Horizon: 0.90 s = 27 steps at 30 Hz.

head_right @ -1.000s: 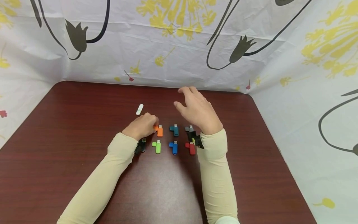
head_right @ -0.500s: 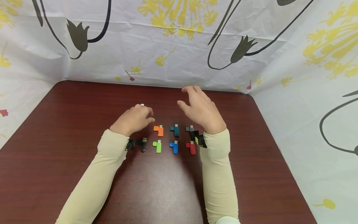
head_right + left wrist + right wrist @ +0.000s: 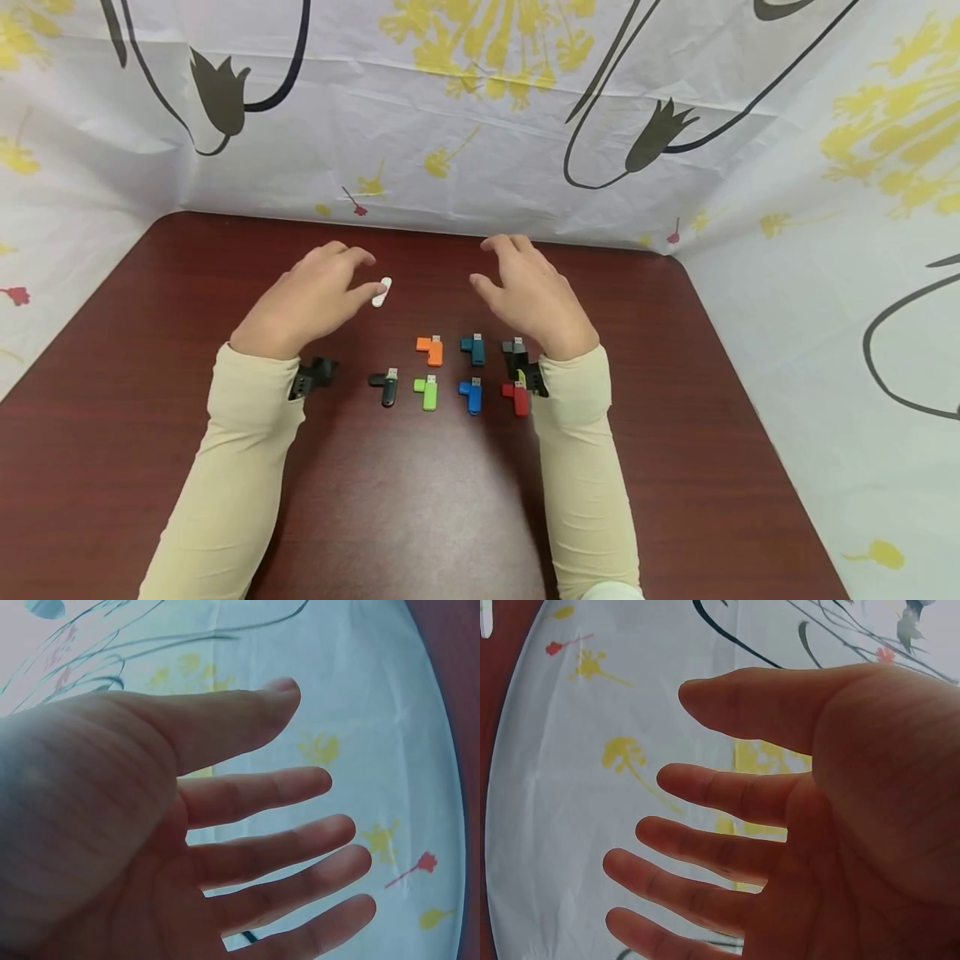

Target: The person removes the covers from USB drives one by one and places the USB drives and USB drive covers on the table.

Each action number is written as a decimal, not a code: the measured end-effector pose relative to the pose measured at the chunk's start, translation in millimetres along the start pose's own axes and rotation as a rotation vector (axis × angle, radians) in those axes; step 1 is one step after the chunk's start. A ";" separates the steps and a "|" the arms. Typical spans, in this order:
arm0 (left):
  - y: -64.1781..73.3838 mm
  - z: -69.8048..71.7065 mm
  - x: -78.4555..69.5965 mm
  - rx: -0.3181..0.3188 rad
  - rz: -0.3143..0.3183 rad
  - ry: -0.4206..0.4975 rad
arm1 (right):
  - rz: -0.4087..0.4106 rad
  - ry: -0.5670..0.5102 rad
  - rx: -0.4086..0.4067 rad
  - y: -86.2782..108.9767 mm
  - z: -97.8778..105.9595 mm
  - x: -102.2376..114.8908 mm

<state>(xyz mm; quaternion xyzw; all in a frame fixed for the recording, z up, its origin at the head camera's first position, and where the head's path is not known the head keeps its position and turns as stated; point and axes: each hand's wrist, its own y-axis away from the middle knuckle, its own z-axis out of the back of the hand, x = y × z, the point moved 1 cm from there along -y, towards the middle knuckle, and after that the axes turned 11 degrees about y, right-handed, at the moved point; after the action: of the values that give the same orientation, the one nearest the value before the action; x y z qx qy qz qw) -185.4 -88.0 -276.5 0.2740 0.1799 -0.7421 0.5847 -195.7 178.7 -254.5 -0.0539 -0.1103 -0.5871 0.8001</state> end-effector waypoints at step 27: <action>11.2 19.0 7.9 -0.080 -0.009 0.033 | 0.126 0.015 0.102 -97.5 -98.4 87.2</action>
<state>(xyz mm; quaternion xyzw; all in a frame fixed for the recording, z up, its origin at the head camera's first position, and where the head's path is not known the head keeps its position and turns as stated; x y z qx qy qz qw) -179.6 -108.1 -265.8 0.2619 0.2203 -0.7321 0.5889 -252.3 46.9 -333.2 -0.0153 -0.1305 -0.5295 0.8381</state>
